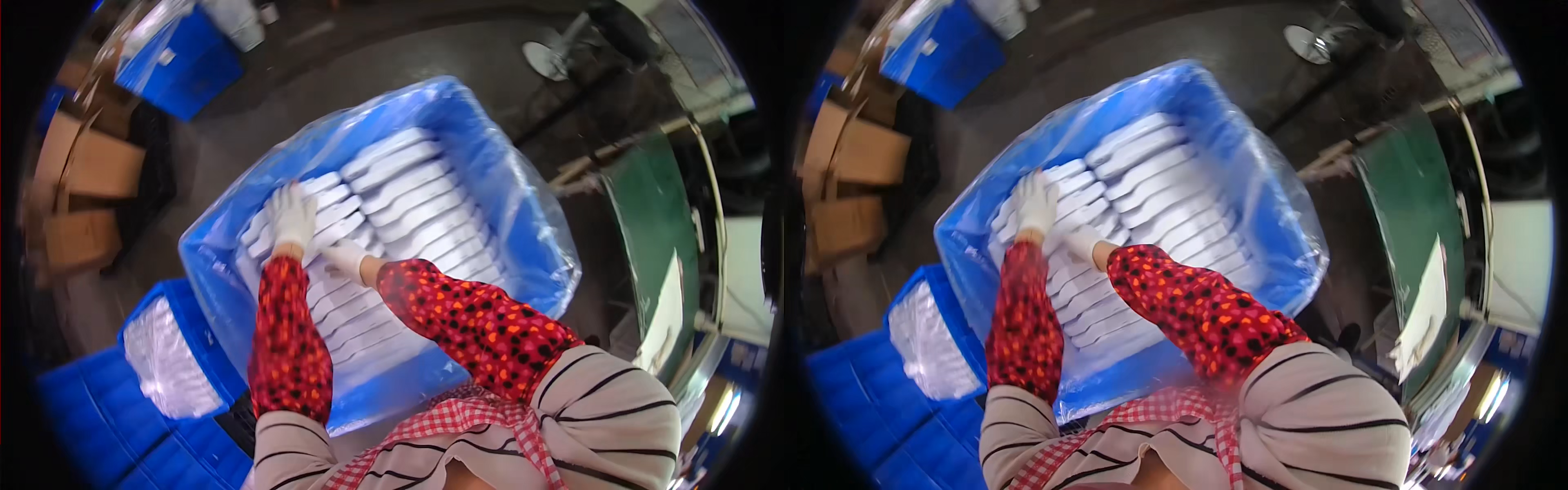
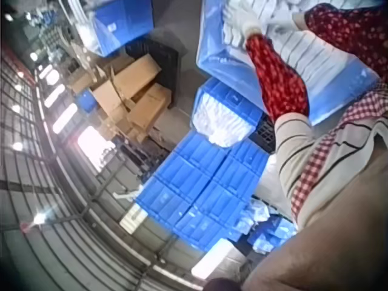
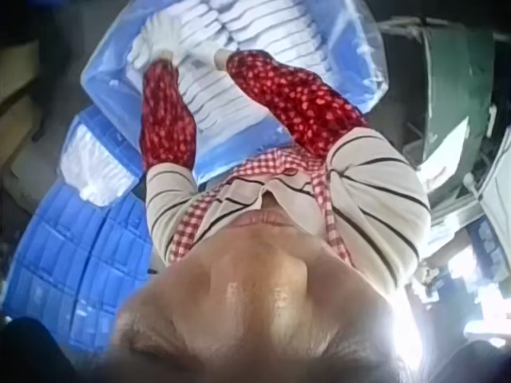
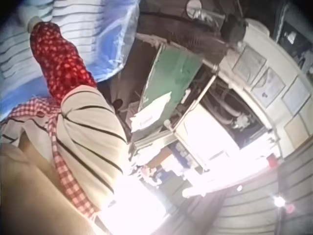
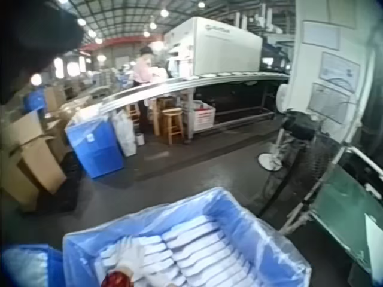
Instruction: Cleaning and inspecting white plastic housing components and placing them into a blue storage bin.
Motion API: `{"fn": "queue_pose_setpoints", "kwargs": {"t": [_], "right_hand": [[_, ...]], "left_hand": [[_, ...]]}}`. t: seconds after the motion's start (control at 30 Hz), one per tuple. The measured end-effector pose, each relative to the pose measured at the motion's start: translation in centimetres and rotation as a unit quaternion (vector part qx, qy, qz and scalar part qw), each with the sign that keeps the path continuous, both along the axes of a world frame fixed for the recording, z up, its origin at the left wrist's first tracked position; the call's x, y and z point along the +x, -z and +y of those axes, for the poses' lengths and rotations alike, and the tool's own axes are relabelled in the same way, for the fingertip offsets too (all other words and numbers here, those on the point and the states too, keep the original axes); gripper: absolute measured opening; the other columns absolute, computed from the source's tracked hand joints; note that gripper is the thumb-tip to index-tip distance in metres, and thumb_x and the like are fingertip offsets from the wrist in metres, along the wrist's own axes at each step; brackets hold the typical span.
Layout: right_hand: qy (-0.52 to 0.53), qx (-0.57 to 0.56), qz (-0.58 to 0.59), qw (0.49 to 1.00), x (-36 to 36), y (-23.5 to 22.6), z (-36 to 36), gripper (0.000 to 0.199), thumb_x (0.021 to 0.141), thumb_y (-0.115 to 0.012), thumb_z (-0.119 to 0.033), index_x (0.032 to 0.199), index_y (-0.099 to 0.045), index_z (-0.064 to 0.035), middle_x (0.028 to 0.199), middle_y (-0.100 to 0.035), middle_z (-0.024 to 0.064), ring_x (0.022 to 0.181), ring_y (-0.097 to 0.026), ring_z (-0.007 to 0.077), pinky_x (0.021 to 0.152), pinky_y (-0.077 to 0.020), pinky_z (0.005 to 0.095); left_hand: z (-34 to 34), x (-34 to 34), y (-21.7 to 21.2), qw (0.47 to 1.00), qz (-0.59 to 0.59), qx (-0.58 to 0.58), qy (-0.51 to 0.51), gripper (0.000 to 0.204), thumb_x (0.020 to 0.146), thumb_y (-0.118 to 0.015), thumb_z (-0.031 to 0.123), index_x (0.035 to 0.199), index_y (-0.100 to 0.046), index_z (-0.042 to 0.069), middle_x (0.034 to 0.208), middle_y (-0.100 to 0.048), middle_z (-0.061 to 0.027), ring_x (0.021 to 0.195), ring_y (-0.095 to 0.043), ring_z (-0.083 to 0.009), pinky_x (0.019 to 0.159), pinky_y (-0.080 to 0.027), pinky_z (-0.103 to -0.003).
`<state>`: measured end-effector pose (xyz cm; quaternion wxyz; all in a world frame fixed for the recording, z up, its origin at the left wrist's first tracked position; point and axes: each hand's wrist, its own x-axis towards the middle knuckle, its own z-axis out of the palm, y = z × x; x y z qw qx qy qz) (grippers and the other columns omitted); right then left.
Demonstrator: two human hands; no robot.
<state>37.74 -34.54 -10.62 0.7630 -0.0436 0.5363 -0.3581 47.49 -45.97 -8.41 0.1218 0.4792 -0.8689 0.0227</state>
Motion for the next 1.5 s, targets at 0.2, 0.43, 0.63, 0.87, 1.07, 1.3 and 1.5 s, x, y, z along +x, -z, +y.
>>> {"fn": "queue_pose_setpoints", "kwargs": {"t": [0.2,0.43,0.63,0.87,1.07,1.3,1.5], "right_hand": [[-0.15,-0.216,0.365,0.893,-14.6,-5.9,11.7,0.038,0.084,-0.05,-0.026,0.114,-0.058,-0.0046,0.102,-0.064,0.0184,0.096,-0.061,0.0331,0.085,-0.0468,0.0394],[-0.033,-0.125,0.522,0.843,-24.8,-14.2,33.4,0.029,0.084,-0.048,-0.024,0.103,-0.062,-0.0079,0.101,-0.065,0.0143,0.097,-0.06,0.0313,0.085,-0.046,0.0382],[-0.028,-0.058,0.6,0.797,-29.6,-17.0,51.4,0.026,0.084,-0.049,-0.024,0.104,-0.061,-0.0114,0.092,-0.065,0.0149,0.088,-0.061,0.0343,0.079,-0.0479,0.0425],[0.26,0.013,0.72,0.644,-34.2,-17.5,71.2,0.019,0.085,-0.05,-0.016,0.097,-0.061,-0.0055,0.087,-0.065,0.0166,0.084,-0.062,0.0352,0.074,-0.0489,0.0402],[0.406,0.066,0.728,0.548,-29.2,-12.8,84.4,0.015,0.083,-0.052,-0.013,0.093,-0.061,-0.0043,0.086,-0.064,0.0169,0.082,-0.061,0.0355,0.072,-0.0497,0.0401],[0.603,0.088,0.508,0.608,-20.2,-11.7,93.7,0.018,0.088,-0.051,-0.012,0.097,-0.062,-0.0001,0.088,-0.067,0.0138,0.081,-0.066,0.0226,0.074,-0.0509,0.0309],[0.687,-0.07,0.458,0.56,-19.3,-18.8,100.1,0.018,0.09,-0.049,-0.009,0.101,-0.058,0.0027,0.09,-0.064,0.0094,0.081,-0.062,0.0141,0.073,-0.0501,0.0265]], "left_hand": [[7.5,-2.6,-3.5,0.993,-0.082,0.047,-0.064,0.056,0.08,-0.062,0.037,0.125,-0.049,0.005,0.121,-0.054,-0.0162,0.116,-0.047,-0.0316,0.099,-0.034,-0.044],[2.6,-3.0,4.6,0.979,-0.131,0.158,0.014,0.049,0.09,-0.048,0.029,0.128,-0.046,-0.001,0.132,-0.044,-0.0213,0.118,-0.046,-0.0357,0.098,-0.039,-0.043],[4.0,-11.9,7.7,0.985,0.106,0.063,0.117,0.044,0.089,-0.05,0.021,0.127,-0.047,-0.001,0.128,-0.046,-0.0216,0.118,-0.047,-0.0338,0.097,-0.039,-0.041],[29.2,-25.8,-6.2,0.963,0.193,0.093,0.162,0.042,0.09,-0.05,0.019,0.128,-0.045,0.0,0.128,-0.047,-0.0218,0.121,-0.044,-0.0325,0.101,-0.035,-0.039],[58.9,-38.6,-14.6,0.886,0.092,0.205,0.405,0.047,0.086,-0.052,0.016,0.128,-0.042,-0.003,0.129,-0.044,-0.0227,0.119,-0.043,-0.0374,0.103,-0.033,-0.041],[71.3,-49.8,-12.0,0.773,-0.034,0.096,0.626,0.061,0.088,-0.05,0.031,0.136,-0.031,-0.001,0.139,-0.033,-0.0237,0.129,-0.026,-0.0454,0.106,-0.024,-0.049],[70.1,-52.7,-7.4,0.79,-0.113,0.015,0.602,0.061,0.089,-0.046,0.036,0.134,-0.033,-0.003,0.138,-0.033,-0.0251,0.125,-0.03,-0.0495,0.104,-0.027,-0.051]]}}
